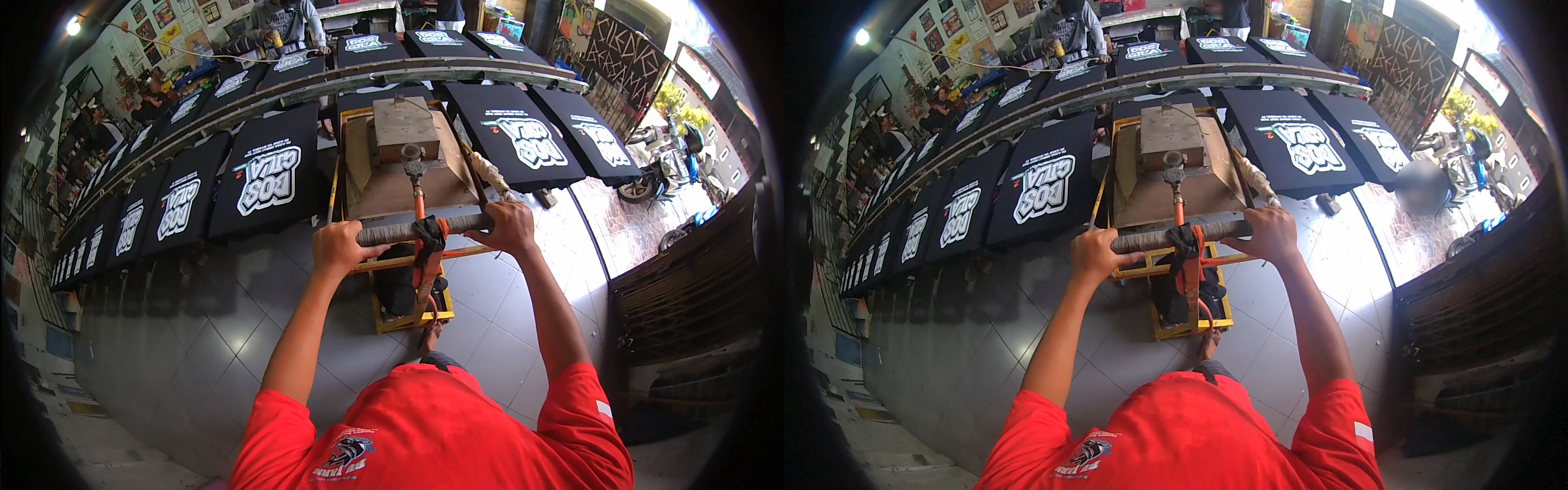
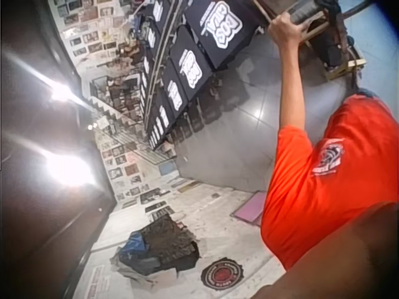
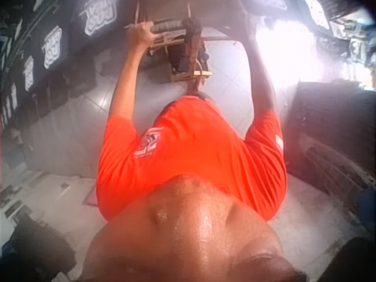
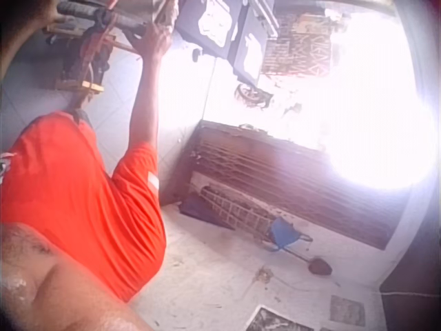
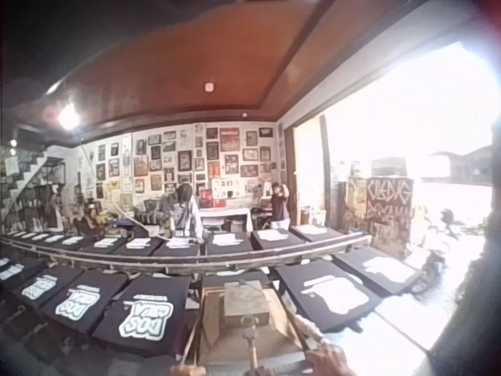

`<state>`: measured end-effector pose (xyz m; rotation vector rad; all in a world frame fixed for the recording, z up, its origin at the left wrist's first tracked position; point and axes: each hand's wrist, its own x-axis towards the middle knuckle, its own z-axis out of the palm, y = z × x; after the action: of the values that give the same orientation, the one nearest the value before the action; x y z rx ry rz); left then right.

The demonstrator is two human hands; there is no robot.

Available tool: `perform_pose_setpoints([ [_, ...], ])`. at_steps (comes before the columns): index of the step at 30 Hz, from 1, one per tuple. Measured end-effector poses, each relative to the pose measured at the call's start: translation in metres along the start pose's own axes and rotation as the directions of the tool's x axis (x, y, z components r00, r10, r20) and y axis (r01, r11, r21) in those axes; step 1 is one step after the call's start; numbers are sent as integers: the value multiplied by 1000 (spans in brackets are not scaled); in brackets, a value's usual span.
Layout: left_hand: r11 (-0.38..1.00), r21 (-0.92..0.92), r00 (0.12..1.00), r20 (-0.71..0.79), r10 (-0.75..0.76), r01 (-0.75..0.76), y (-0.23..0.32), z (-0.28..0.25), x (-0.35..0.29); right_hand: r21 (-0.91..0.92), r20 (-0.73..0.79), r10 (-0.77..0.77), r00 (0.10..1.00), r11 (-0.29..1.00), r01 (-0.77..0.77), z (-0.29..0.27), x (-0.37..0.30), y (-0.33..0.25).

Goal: The person pushes a mobile flash dryer unit along a track over a series of screen-printed t-shirts laid out on tables, stopping briefly at each station to dry the ink.

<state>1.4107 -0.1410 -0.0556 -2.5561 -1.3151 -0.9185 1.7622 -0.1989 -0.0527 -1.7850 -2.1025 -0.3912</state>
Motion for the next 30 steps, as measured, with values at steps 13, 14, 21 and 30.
perform_pose_setpoints([
  [13,1000,16,1000,6,-1,1,1,0,0,1,37,21,999,1000,-21,0,0,1],
  [14,1000,18,1000,2,1,-1,1,0,0,1,34,19,999,1000,-19,0,0,1],
  [21,1000,-2,1000,0,-12,12,-1,2,-1,-1,31,18,999,1000,-18,-2,1,-1],
  [30,1000,11,1000,-9,-11,11,0,2,-1,-13,41,13,999,1000,-12,-3,1,-2],
])
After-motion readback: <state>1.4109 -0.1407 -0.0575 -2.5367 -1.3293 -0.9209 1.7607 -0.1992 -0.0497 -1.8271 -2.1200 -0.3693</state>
